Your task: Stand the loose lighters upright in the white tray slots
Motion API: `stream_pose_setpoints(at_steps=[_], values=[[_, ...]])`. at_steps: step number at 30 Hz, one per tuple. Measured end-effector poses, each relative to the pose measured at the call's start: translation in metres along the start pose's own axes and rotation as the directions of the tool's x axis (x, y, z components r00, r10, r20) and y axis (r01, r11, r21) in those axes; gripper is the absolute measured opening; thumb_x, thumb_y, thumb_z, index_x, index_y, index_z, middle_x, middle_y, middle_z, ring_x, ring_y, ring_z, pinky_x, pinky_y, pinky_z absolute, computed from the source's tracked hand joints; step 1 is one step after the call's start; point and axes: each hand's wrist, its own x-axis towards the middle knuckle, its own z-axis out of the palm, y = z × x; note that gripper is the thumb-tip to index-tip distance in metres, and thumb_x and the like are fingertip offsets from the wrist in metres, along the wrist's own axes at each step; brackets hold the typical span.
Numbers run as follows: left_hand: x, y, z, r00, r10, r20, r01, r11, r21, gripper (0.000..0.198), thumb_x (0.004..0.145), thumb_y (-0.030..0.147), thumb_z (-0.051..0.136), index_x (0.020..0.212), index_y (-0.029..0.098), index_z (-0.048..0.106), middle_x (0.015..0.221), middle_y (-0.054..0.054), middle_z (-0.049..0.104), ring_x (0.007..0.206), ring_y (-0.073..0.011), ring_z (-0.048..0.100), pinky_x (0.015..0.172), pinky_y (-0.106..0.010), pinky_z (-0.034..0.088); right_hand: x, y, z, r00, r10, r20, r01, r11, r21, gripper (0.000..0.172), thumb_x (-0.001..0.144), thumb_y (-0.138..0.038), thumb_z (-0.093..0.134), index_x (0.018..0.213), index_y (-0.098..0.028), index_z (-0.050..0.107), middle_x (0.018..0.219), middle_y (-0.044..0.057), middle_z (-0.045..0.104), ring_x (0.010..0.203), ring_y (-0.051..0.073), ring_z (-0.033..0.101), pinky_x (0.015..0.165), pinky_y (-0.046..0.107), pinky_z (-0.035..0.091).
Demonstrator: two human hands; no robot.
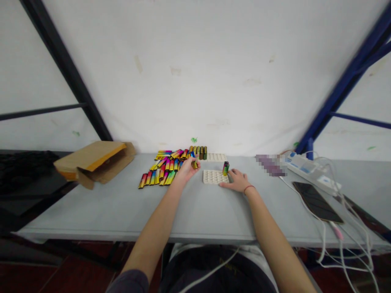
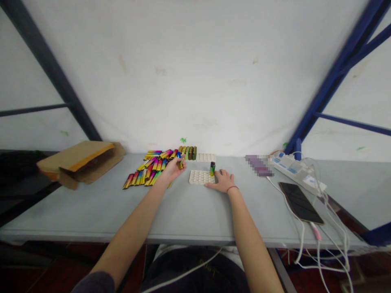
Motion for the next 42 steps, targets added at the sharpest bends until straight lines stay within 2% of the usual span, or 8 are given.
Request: stream_pose_setpoints(at_steps=[4,7,11,17,25,28,34,42], values=[[-0.002,-0.005,0.002,1.000,0.001,0.026,-0.004,0.994,0.111,0.006,0.083,0.015,0.051,0.079,0.017,0.055,0.055,0.006,0.053,0.038,-0.0063,0.043,0.041,-0.018,0.035,-0.001,-0.001,-0.002,1.000,-0.005,0.004,0.005,1.000,0.013,0.075,0.087,-0.071,0.059,0.142,-0.022,0.052,0.156,0.020,0.043,0.145,0.036,0.040,0.117,0.057,0.025],[-0.002,-0.009,0.002,0.999,-0.030,0.012,0.027,0.984,0.178,0.035,0.093,0.044,0.046,0.069,0.019,0.051,0.045,0.007,0.041,0.032,-0.0065,0.032,0.036,-0.019,0.027,0.000,-0.001,-0.001,1.000,0.003,0.000,-0.003,1.000,0.010,0.073,0.086,-0.071,0.061,0.140,-0.023,0.055,0.154,0.019,0.046,0.144,0.036,0.041,0.117,0.056,0.026],[-0.002,-0.017,0.001,0.999,-0.009,-0.037,0.017,0.977,0.214,0.060,0.086,0.076,0.044,0.059,0.022,0.043,0.040,0.007,0.035,0.031,-0.0070,0.029,0.036,-0.020,0.025,0.001,-0.001,0.000,1.000,0.005,0.001,-0.005,1.000,0.015,0.074,0.085,-0.072,0.061,0.140,-0.023,0.054,0.154,0.019,0.045,0.144,0.035,0.041,0.117,0.056,0.025],[-0.003,-0.026,0.000,0.999,0.031,0.017,-0.033,0.984,0.172,0.054,0.095,0.058,0.039,0.055,0.023,0.036,0.039,0.008,0.027,0.031,-0.0058,0.021,0.035,-0.019,0.019,0.001,0.000,0.001,1.000,0.002,-0.015,-0.002,1.000,0.024,0.074,0.084,-0.073,0.061,0.139,-0.023,0.055,0.154,0.019,0.045,0.143,0.036,0.042,0.116,0.055,0.026],[-0.008,-0.024,0.008,0.995,0.096,-0.023,-0.092,0.988,0.125,0.047,0.098,0.045,0.032,0.056,0.022,0.032,0.040,0.007,0.025,0.031,-0.0056,0.017,0.035,-0.019,0.014,0.000,-0.001,0.000,1.000,0.002,-0.013,-0.001,1.000,0.025,0.073,0.085,-0.072,0.062,0.139,-0.023,0.055,0.153,0.019,0.046,0.142,0.036,0.043,0.116,0.056,0.027],[-0.010,-0.027,0.009,0.997,0.069,-0.019,-0.066,0.990,0.125,0.049,0.098,0.049,0.031,0.057,0.023,0.032,0.040,0.007,0.025,0.031,-0.0056,0.018,0.035,-0.019,0.015,0.000,-0.001,0.000,1.000,0.001,-0.018,0.000,1.000,0.028,0.072,0.085,-0.072,0.062,0.138,-0.024,0.055,0.153,0.018,0.047,0.142,0.036,0.043,0.115,0.055,0.027],[-0.010,-0.034,0.009,0.998,0.027,-0.059,-0.017,0.985,0.173,0.062,0.089,0.075,0.039,0.055,0.023,0.031,0.038,0.008,0.023,0.030,-0.0056,0.019,0.033,-0.019,0.014,0.001,0.000,0.002,1.000,-0.005,-0.022,0.006,0.999,0.039,0.073,0.084,-0.072,0.062,0.139,-0.024,0.055,0.151,0.017,0.048,0.141,0.036,0.044,0.115,0.054,0.027],[-0.015,-0.029,0.014,0.999,-0.020,-0.046,0.026,0.990,0.136,0.051,0.094,0.052,0.034,0.053,0.023,0.030,0.037,0.008,0.021,0.030,-0.0053,0.017,0.034,-0.018,0.012,0.000,-0.002,0.000,1.000,-0.002,-0.023,0.002,1.000,0.024,0.071,0.085,-0.071,0.063,0.138,-0.025,0.055,0.151,0.017,0.048,0.142,0.036,0.043,0.115,0.056,0.027]])
